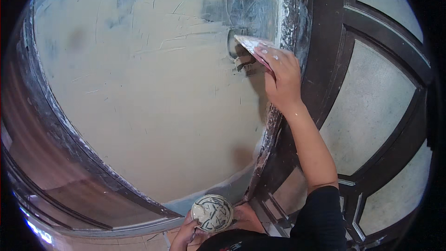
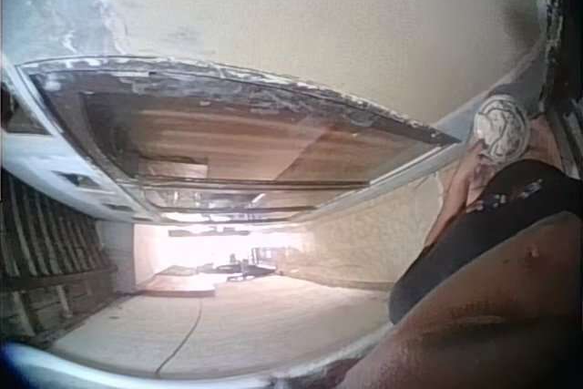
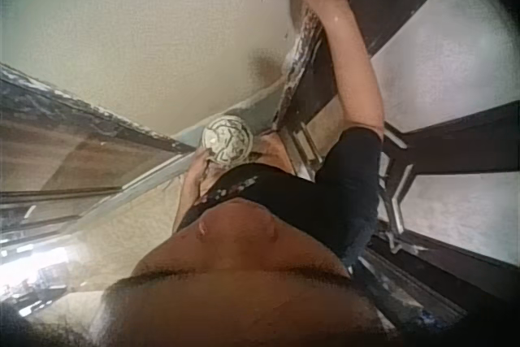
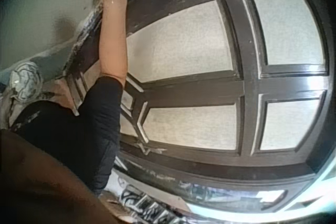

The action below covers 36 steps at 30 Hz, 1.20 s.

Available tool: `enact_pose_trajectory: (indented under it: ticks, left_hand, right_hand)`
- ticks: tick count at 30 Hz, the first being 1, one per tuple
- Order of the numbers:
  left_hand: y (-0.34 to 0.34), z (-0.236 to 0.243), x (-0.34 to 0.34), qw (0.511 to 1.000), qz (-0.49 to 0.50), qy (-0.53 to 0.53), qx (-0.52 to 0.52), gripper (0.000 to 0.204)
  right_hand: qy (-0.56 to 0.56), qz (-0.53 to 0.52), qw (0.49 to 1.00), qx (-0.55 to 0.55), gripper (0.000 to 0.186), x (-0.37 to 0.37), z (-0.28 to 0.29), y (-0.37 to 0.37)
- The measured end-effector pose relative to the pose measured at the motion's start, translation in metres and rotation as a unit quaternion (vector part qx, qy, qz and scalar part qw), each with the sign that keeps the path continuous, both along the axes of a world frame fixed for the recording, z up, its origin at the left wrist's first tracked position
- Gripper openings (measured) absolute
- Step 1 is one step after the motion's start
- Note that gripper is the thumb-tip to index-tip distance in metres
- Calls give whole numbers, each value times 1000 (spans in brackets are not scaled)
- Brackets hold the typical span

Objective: The person applies plaster paste from a plastic bowl onto a wall using a putty knife.

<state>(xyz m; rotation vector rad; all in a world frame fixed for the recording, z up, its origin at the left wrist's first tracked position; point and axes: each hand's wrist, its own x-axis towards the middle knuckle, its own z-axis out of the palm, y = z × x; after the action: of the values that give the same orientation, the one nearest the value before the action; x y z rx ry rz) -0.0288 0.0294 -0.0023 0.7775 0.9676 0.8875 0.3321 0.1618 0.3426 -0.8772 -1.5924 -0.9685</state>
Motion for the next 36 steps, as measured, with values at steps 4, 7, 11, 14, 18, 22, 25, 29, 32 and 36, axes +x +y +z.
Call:
enact_pose_trajectory:
  ticks: [4,7,11,14,18,22,25,29,32,36]
  left_hand:
    - [1,-14,-6,1000,-27,10,-4,62]
    - [4,-14,-3,997,-59,58,0,63]
    - [5,13,1,988,-84,123,-27,62]
    - [8,-16,-5,997,-59,53,8,62]
    - [9,-12,3,997,-75,29,6,65]
    - [8,-17,2,994,-97,41,13,66]
    - [3,-5,6,995,-99,30,6,67]
    - [-1,-16,-4,998,-60,13,8,68]
    - [-3,-16,-8,998,-57,14,-2,69]
    - [-4,-13,-6,997,-72,34,-2,70]
  right_hand:
    - [-17,-82,996,14,48,-20,0,17]
    - [-25,-119,992,24,51,-23,-24,40]
    - [-47,-138,989,7,56,-14,-50,38]
    - [-63,-143,988,-8,38,-11,-56,28]
    - [-54,-111,992,-17,40,-1,-35,0]
    - [-12,-79,996,38,50,-8,3,2]
    - [-43,-109,993,5,53,-25,5,15]
    - [-62,-105,992,-26,50,-30,-32,3]
    - [-50,-130,990,-26,40,-17,-23,-7]
    - [-21,-102,995,12,41,-18,10,4]
